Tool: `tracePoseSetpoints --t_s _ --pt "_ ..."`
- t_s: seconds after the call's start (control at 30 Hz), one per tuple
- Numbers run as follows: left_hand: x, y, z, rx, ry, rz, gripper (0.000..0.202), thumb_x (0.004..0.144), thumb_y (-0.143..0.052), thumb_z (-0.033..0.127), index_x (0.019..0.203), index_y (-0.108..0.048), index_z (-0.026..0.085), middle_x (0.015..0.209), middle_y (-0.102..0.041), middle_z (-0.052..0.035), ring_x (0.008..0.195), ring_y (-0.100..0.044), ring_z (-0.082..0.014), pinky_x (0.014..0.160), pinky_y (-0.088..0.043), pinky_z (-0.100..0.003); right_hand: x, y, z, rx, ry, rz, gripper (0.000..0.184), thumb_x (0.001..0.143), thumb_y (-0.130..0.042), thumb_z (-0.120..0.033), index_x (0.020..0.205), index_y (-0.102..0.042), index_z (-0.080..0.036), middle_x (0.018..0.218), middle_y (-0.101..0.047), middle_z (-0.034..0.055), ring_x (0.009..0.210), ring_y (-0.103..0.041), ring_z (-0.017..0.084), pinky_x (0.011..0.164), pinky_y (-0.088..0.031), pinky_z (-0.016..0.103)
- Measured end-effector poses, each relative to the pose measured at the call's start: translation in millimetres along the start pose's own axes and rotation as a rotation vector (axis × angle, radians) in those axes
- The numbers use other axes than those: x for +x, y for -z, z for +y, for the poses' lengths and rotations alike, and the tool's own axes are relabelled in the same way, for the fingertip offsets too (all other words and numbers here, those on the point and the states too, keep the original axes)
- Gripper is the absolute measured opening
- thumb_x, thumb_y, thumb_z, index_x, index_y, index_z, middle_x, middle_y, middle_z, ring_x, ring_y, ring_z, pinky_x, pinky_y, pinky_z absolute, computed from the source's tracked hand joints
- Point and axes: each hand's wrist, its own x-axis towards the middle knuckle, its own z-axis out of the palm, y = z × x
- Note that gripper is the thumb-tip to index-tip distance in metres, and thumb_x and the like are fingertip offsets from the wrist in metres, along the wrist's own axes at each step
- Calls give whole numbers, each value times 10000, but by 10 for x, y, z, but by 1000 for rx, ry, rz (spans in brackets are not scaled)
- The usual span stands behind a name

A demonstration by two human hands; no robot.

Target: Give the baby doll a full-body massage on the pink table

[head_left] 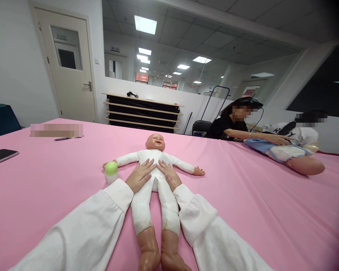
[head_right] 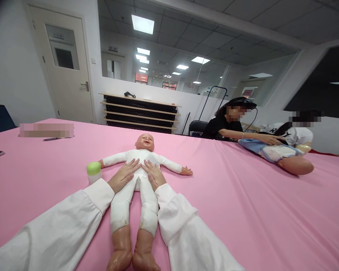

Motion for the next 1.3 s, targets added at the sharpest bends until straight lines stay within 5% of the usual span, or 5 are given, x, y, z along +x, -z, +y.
tracePoseSetpoints --t_s 0.33,0.63,0.8,1.03,1.3 --pt "14 -30 -76 -152 210 54 564 931 -188 473 1396 -354 201 1510 -193 -37 1404 -85 -202 1141 -91 -426 6 -23 27 -20 -37 18 555 915 -153 -517 1320 -461 -294 1447 -344 23 1372 -249 223 1118 -149 529" --pt "88 -104 -237 -411 462 288 539 874 -392 322 1384 -358 150 1484 -266 -76 1380 -203 -185 1147 -148 -376 35 -195 181 177 -414 458 552 838 -362 -543 1164 -612 -173 1352 -476 102 1299 -388 249 1120 -253 460" --pt "57 -79 -184 -385 384 344 580 878 -388 343 1408 -307 123 1493 -243 -92 1381 -202 -192 1145 -156 -369 20 -121 112 103 -309 580 465 869 -361 -438 1168 -599 -173 1349 -480 103 1296 -394 244 1103 -280 465" --pt "-2 -17 -38 -97 -23 174 526 912 -318 451 1381 -380 221 1483 -278 -51 1386 -185 -218 1139 -127 -437 -6 -21 8 -201 58 286 476 929 -244 -441 1258 -522 -239 1379 -449 80 1319 -360 224 1102 -202 526" --pt "3 -5 10 -58 30 -2 490 930 -235 459 1342 -432 282 1463 -322 -7 1385 -191 -213 1124 -107 -499 21 -6 0 -98 25 25 574 925 -134 -517 1321 -458 -256 1392 -432 60 1338 -326 221 1086 -253 517"
